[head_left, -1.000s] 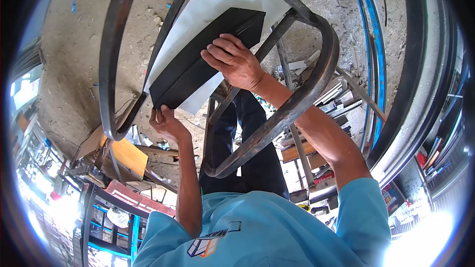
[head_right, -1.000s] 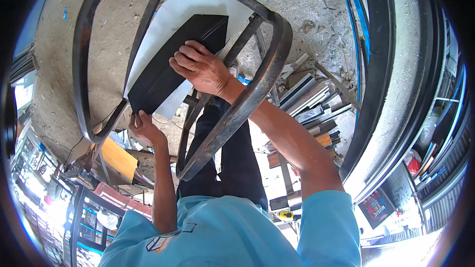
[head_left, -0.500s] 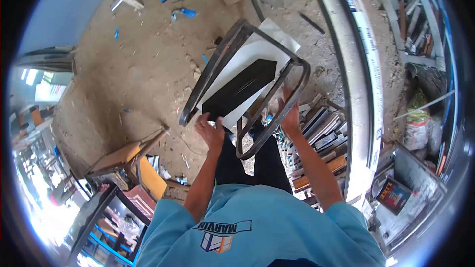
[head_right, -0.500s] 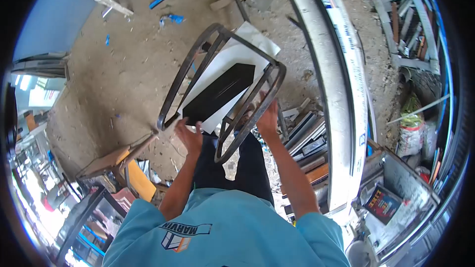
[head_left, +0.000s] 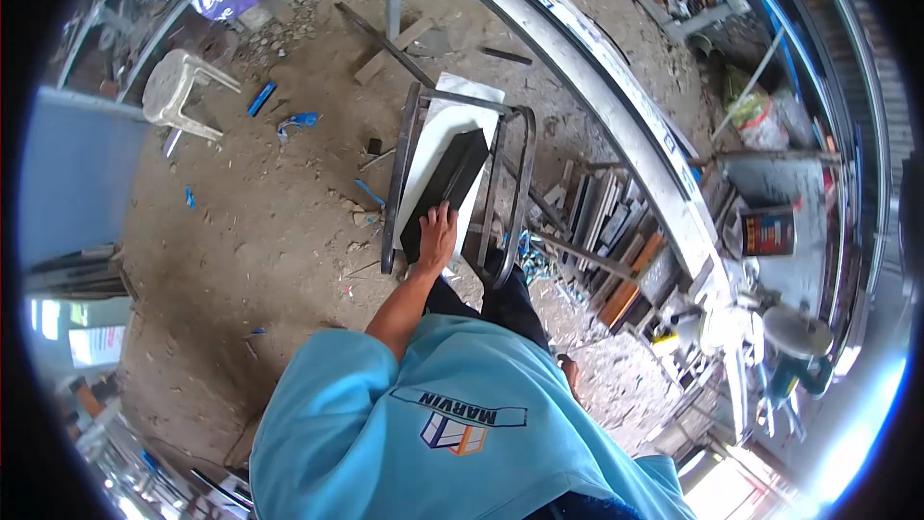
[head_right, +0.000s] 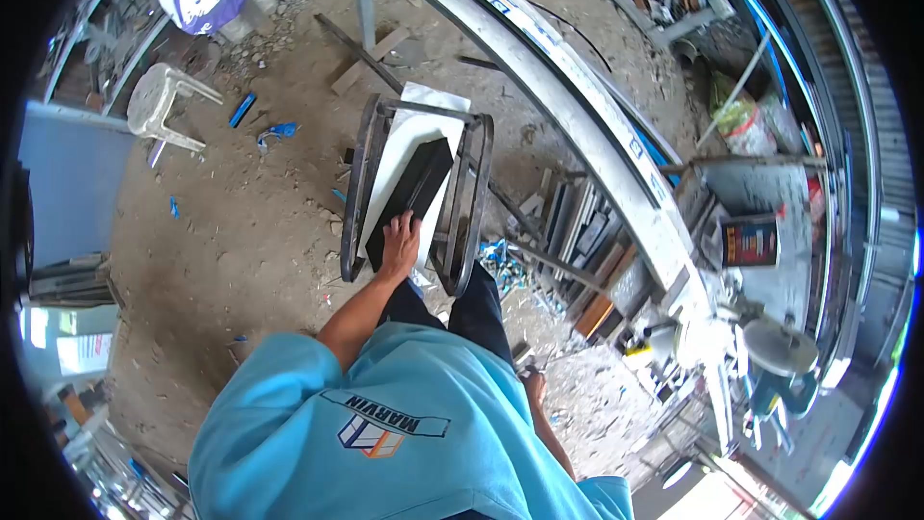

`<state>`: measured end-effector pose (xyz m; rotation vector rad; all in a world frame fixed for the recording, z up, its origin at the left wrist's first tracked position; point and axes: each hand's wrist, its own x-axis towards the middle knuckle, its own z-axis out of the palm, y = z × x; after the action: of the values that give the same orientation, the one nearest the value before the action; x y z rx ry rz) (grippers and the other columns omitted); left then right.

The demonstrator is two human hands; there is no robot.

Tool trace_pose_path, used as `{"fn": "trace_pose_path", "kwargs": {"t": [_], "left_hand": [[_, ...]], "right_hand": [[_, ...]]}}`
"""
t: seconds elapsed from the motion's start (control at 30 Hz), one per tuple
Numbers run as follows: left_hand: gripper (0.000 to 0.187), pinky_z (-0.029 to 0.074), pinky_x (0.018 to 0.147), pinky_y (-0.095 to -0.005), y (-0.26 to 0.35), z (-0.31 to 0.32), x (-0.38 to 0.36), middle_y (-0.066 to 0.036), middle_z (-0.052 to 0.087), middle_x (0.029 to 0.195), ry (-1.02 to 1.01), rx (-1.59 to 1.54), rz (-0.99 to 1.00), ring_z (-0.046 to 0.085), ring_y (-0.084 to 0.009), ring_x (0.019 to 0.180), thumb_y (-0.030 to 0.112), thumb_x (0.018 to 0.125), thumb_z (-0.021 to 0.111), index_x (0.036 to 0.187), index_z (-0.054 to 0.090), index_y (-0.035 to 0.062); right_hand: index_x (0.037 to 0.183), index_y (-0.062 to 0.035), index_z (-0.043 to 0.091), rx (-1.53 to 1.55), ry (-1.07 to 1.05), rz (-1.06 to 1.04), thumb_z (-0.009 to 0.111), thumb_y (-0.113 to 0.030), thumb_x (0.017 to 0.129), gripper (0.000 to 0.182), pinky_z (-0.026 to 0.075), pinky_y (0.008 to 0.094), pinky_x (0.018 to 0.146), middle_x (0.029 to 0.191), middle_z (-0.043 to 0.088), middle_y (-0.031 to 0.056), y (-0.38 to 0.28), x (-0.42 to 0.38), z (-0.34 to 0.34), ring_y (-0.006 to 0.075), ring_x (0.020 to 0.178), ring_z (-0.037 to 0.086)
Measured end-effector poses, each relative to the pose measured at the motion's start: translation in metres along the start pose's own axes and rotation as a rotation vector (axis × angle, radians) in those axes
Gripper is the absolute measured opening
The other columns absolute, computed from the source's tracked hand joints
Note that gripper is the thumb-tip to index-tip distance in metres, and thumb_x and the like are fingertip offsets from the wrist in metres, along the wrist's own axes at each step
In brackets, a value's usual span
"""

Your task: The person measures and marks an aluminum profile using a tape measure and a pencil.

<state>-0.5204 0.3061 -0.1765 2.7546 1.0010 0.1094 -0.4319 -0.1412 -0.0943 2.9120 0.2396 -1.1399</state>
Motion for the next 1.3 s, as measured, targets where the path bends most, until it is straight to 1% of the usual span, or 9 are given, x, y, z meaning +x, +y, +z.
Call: {"fn": "trace_pose_path", "kwargs": {"t": [0.1,0.3,0.43,0.53,0.7,0.83,1.03,1.23,1.3], "left_hand": [[0.053,0.044,0.084,-0.0488,-0.002,-0.015,0.012,-0.019,0.043,0.127,-0.036,-0.096,-0.156,0.046,-0.036,0.111,0.003,0.074,0.06,0.125,0.044,0.0053],[0.064,0.052,0.076,-0.0474,-0.013,-0.027,0.02,-0.022,0.055,0.108,-0.211,-0.342,-0.16,0.057,-0.0396,0.094,0.002,0.074,0.061,0.133,0.035,-0.0022],[0.043,0.052,0.076,-0.0453,-0.028,-0.034,0.034,-0.024,0.056,0.099,-0.257,-0.424,-0.2,0.059,-0.0405,0.088,0.011,0.074,0.065,0.109,0.044,-0.0034],[0.026,0.047,0.076,-0.0467,-0.028,-0.036,0.031,-0.022,0.056,0.096,-0.056,-0.444,-0.14,0.057,-0.0412,0.09,0.012,0.076,0.063,0.094,0.05,-0.0008],[0.039,0.041,0.089,-0.045,-0.05,0.013,0.023,-0.02,0.055,0.1,0.131,-0.583,0.004,0.053,-0.0388,0.097,-0.003,0.073,0.055,0.111,0.052,0.0009],[0.051,0.039,0.093,-0.0469,-0.038,-0.008,0.026,-0.024,0.053,0.109,0.06,-0.429,-0.14,0.05,-0.04,0.105,-0.003,0.073,0.064,0.121,0.049,-0.0017],[0.051,0.041,0.093,-0.0463,-0.027,-0.03,0.024,-0.023,0.054,0.111,0.063,-0.402,-0.103,0.052,-0.0384,0.107,-0.003,0.076,0.063,0.124,0.047,-0.0011],[0.047,0.045,0.089,-0.0463,-0.027,-0.013,0.011,-0.026,0.043,0.12,0.138,-0.152,-0.383,0.051,-0.0432,0.108,0.004,0.081,0.058,0.125,0.042,0.0002],[0.045,0.044,0.091,-0.0466,-0.019,-0.025,0.012,-0.026,0.043,0.119,-0.012,-0.121,-0.388,0.049,-0.041,0.11,0.008,0.08,0.06,0.122,0.045,0.0035]], "right_hand": [[0.107,-0.0128,0.068,0.161,-0.074,-0.044,0.065,-0.016,0.073,0.034,0.052,0.0457,0.072,0.093,0.067,0.0217,0.03,-0.033,0.029,0.0347,0.084,0.066],[0.106,-0.013,0.068,0.22,-0.106,-0.029,0.065,-0.016,0.073,0.033,0.052,0.0454,0.073,0.093,0.067,0.0217,0.043,-0.074,0.067,0.0345,0.085,0.066],[0.106,-0.0131,0.069,0.294,-0.097,0.0,0.065,-0.017,0.074,0.033,0.052,0.0453,0.073,0.093,0.067,0.0217,0.023,-0.097,0.086,0.0344,0.085,0.066],[0.106,-0.0131,0.069,0.335,-0.062,0.05,0.066,-0.017,0.074,0.033,0.052,0.0451,0.074,0.093,0.067,0.0216,0.022,-0.111,0.081,0.0343,0.086,0.066],[0.106,-0.0133,0.069,0.484,0.149,0.409,0.066,-0.018,0.074,0.032,0.052,0.0449,0.074,0.093,0.067,0.0216,0.071,-0.231,0.102,0.0342,0.086,0.066],[0.106,-0.0133,0.069,0.541,0.219,0.558,0.066,-0.018,0.074,0.032,0.052,0.0447,0.075,0.093,0.067,0.0216,0.082,-0.286,0.125,0.0341,0.087,0.066],[0.105,-0.0135,0.069,0.585,0.179,0.538,0.066,-0.019,0.074,0.032,0.052,0.0445,0.075,0.093,0.067,0.0216,0.1,-0.277,0.138,0.034,0.087,0.066],[0.105,-0.0136,0.069,0.576,0.051,0.304,0.066,-0.02,0.074,0.031,0.052,0.0442,0.076,0.093,0.067,0.0216,0.092,-0.176,0.112,0.0338,0.088,0.066],[0.105,-0.0137,0.069,0.559,-0.003,0.205,0.066,-0.02,0.074,0.031,0.052,0.0441,0.076,0.093,0.067,0.0216,0.083,-0.137,0.105,0.0338,0.088,0.066]]}}
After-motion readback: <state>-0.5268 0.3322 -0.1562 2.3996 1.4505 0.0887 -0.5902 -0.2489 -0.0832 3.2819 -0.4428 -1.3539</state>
